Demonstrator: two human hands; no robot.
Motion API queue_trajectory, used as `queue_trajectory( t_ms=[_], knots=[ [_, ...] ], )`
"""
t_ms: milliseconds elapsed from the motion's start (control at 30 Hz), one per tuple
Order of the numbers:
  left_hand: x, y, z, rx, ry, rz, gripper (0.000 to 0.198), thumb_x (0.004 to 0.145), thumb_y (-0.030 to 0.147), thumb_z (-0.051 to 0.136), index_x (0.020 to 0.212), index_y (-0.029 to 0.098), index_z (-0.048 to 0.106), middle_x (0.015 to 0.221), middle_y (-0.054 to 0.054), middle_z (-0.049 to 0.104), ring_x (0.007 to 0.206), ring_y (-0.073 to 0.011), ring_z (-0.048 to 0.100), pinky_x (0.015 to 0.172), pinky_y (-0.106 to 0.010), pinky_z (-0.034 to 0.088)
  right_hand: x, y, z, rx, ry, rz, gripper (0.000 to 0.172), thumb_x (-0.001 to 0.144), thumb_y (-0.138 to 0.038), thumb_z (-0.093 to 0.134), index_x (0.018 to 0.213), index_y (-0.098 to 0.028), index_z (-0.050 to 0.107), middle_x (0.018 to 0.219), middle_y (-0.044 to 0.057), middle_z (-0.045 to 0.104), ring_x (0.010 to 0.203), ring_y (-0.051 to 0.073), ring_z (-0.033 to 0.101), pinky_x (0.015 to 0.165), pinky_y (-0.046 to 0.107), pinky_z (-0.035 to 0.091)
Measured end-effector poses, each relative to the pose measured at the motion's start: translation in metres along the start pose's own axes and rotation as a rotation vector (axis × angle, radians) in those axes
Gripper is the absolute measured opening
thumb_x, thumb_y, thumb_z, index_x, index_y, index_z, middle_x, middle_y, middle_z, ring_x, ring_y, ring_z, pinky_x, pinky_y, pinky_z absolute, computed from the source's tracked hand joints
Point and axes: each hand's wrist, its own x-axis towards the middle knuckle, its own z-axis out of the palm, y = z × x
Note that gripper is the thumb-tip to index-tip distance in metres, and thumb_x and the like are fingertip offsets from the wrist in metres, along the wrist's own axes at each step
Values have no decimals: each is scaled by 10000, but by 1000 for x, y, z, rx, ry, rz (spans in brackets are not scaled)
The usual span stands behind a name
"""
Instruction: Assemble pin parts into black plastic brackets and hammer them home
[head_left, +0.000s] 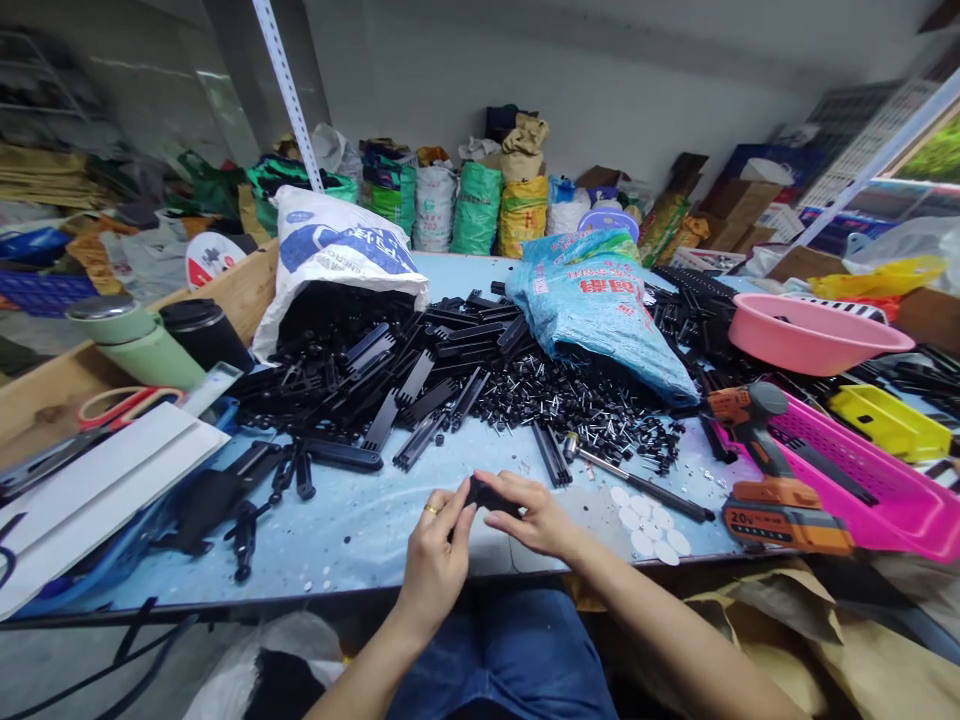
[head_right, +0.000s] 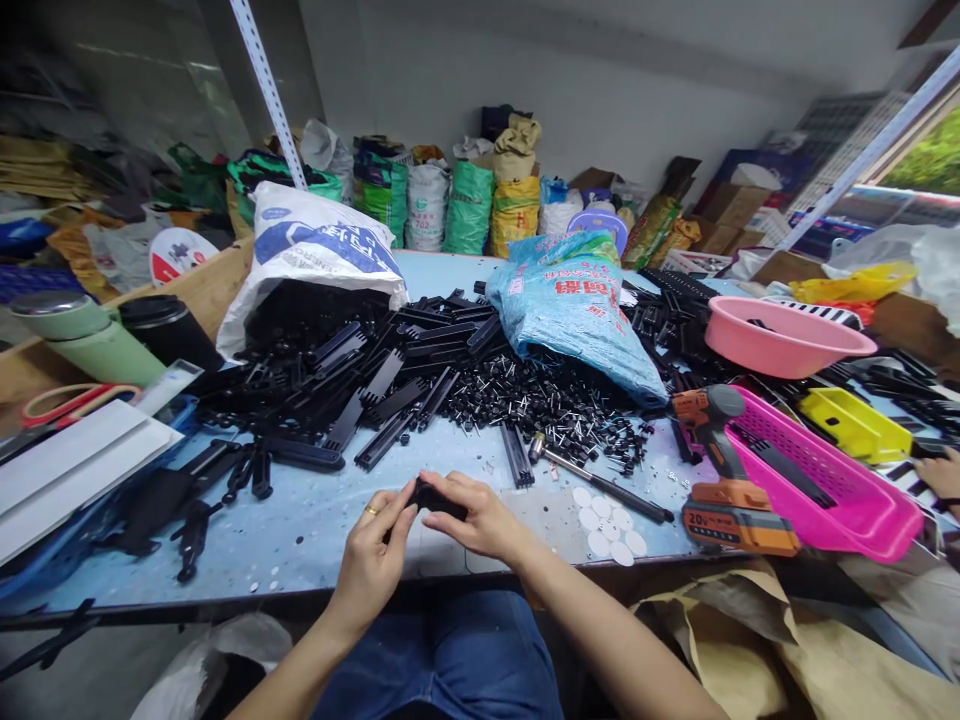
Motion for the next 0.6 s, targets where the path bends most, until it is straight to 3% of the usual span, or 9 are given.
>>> queue_trajectory(
  t_ms=[100, 167, 233, 333, 400, 433, 500, 600],
  knots=[
    [1, 1, 8, 6, 175, 36, 352, 903, 307, 386, 1155, 174, 592, 927, -99, 600, 861, -180, 574, 772, -313, 490, -3, -5, 20, 81, 155, 57, 482, 913, -456, 403, 1349, -252, 419, 882, 57, 550, 782, 163, 536, 731, 317, 480],
    [3, -3, 11, 5, 163, 62, 352, 904, 317, 384, 1144, 176, 599, 923, -99, 604, 851, -181, 575, 765, -315, 495, -5, -5, 29, 96, 167, 100, 483, 918, -450, 391, 1362, -259, 399, 890, 58, 543, 776, 162, 543, 714, 311, 486],
    [2, -11, 13, -2, 102, 47, 359, 904, 338, 378, 1136, 180, 602, 889, -89, 605, 813, -178, 582, 742, -316, 503, -6, -2, 29, 57, 96, 135, 485, 926, -450, 367, 1374, -264, 378, 902, 53, 556, 782, 160, 553, 724, 305, 486],
    [-1, -23, 18, 60, 96, -86, 392, 916, 336, 332, 1200, 181, 554, 878, -81, 594, 737, -174, 594, 684, -326, 518, 1, 10, 11, -199, -54, 222, 459, 943, -426, 326, 1374, -276, 373, 983, 54, 586, 876, 178, 564, 799, 325, 467],
    [-3, -29, 21, 221, 85, -112, 404, 905, 286, 335, 1267, 200, 494, 1020, -112, 577, 841, -204, 603, 737, -368, 515, 8, 24, -7, -523, -22, 402, 467, 929, -400, 373, 1372, -249, 380, 1084, 96, 572, 981, 231, 542, 846, 380, 442],
    [-3, -31, 22, 322, 34, -68, 416, 887, 237, 351, 1283, 221, 477, 1116, -124, 552, 948, -230, 584, 810, -411, 493, 11, 32, -16, -691, 37, 522, 489, 913, -383, 417, 1372, -221, 380, 1112, 127, 560, 1016, 263, 525, 851, 409, 432],
    [1, -34, 22, 497, -184, 108, 487, 821, 111, 378, 1270, 265, 490, 1246, -109, 509, 1152, -274, 476, 962, -523, 370, 13, 47, -32, -924, 100, 717, 540, 872, -319, 497, 1372, -156, 374, 1095, 177, 565, 1052, 310, 499, 836, 433, 427],
    [13, -37, 18, 636, -561, 330, 561, 760, -2, 362, 1200, 293, 547, 1129, -73, 603, 1164, -255, 463, 1020, -595, 232, 2, 60, -54, -957, -6, 723, 578, 812, -200, 538, 1357, -93, 379, 1030, 171, 609, 1049, 299, 501, 841, 384, 429]
  ],
)
